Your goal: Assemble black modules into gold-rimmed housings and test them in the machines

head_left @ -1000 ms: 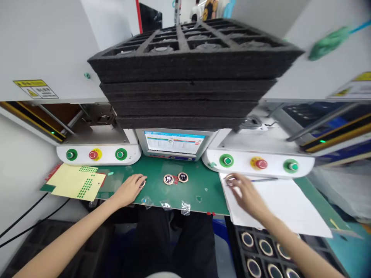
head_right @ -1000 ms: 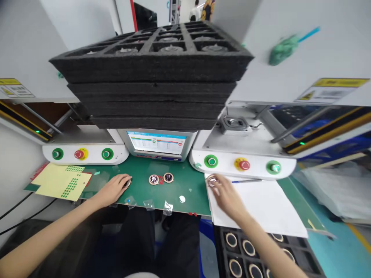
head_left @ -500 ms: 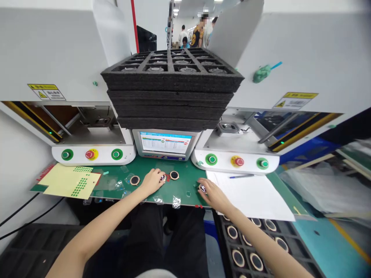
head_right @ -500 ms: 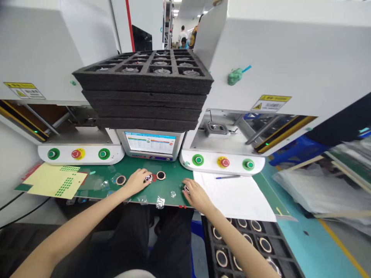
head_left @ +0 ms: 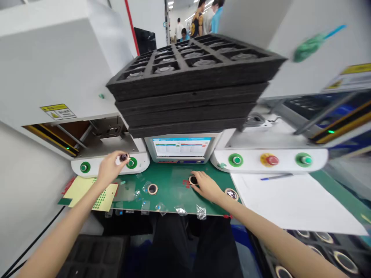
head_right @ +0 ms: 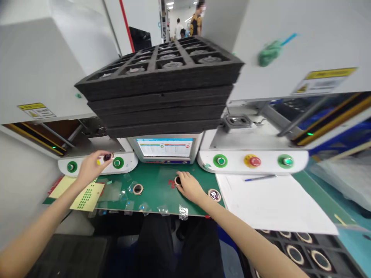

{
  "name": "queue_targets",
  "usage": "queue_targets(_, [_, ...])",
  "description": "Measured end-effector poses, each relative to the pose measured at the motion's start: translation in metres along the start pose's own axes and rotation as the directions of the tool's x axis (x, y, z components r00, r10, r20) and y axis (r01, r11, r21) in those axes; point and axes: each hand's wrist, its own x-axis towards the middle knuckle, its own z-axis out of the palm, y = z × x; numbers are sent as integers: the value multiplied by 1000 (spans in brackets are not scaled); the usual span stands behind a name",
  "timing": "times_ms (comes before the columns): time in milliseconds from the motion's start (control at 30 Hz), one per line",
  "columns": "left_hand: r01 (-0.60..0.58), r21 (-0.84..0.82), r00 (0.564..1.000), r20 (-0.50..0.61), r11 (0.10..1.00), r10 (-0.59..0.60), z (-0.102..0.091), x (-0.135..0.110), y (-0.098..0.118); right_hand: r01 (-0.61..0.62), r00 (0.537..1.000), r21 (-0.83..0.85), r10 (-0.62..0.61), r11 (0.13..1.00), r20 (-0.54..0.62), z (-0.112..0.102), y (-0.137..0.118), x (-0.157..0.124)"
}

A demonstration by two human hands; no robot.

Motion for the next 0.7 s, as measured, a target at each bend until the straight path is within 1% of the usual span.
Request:
queue_targets(67, [66, 46, 997, -27, 997, -65, -9, 22, -25, 6, 1000, -1, -6, 1000, 18, 1, 2, 0])
queue_targets(133, [133, 79, 991, -44, 988, -129, -11, 49, -46, 13, 999, -6, -13, 1000, 33, -1, 3, 0])
queue_targets(233, [206, 95, 978, -41, 974, -203, -6, 92, -75, 15, 999, -23, -14, 1000, 45, -3, 4, 1])
queue_targets(300, [230, 94, 973, -18, 969, -230, 0, 118, -92, 7, 999, -36, -6, 999, 47, -3, 4, 0])
queue_targets(367, [239, 96, 970, 16, 966, -242, 7, 138, -107, -3, 999, -46, 5, 999, 47, -3, 3, 0])
queue_targets(500, [225, 108, 968, 89, 968, -235, 18, 164, -127, -24, 999, -44, 26, 999, 42, -2, 1, -1])
queue_targets(700, [119, 129, 965, 218, 985, -145, 22, 181, -134, -45, 998, -21, 46, 999, 45, -2, -1, -2])
